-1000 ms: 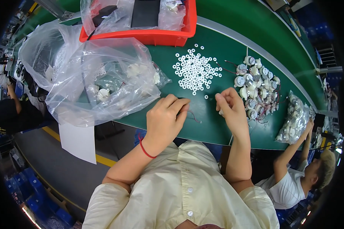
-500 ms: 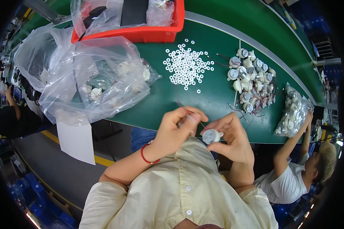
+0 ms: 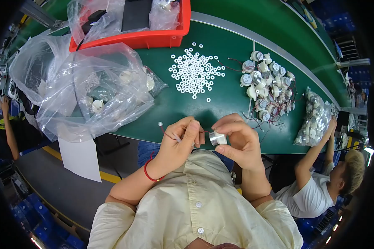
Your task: The person assembles small circular lighting components by hand, inserting white rings into a lighting base and connecting wires to circuitry.
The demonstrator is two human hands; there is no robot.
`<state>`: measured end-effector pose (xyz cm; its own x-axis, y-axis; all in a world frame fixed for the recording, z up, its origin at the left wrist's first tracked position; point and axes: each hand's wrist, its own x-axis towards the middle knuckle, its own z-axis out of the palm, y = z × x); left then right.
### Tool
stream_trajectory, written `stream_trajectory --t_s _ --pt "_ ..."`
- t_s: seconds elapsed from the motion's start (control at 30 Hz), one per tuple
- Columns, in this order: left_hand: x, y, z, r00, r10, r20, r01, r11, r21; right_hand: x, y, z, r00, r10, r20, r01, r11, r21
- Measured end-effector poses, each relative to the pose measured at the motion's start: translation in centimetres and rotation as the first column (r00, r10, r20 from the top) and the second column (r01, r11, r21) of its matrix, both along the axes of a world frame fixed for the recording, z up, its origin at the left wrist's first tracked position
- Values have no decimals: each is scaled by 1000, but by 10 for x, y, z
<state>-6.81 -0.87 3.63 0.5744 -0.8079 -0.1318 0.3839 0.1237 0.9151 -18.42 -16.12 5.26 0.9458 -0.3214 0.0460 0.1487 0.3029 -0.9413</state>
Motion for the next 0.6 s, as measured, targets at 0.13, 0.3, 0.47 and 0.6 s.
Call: stream_trajectory --t_s 0.13,0.3,0.47,0.6 --pt "-5 -5 8 982 -67 -179 78 995 59 1 -2 -1 999 36 29 -33 996 -87" --pt "-18 -14 -3 983 -103 151 89 992 93 3 8 -1 997 -79 -3 78 995 -60" --pt "-24 -17 2 949 -253 186 229 963 140 1 16 -9 956 -206 -206 186 976 -112" --pt "-24 -12 -7 964 -230 131 229 973 19 2 3 -18 926 -369 -76 371 929 15"
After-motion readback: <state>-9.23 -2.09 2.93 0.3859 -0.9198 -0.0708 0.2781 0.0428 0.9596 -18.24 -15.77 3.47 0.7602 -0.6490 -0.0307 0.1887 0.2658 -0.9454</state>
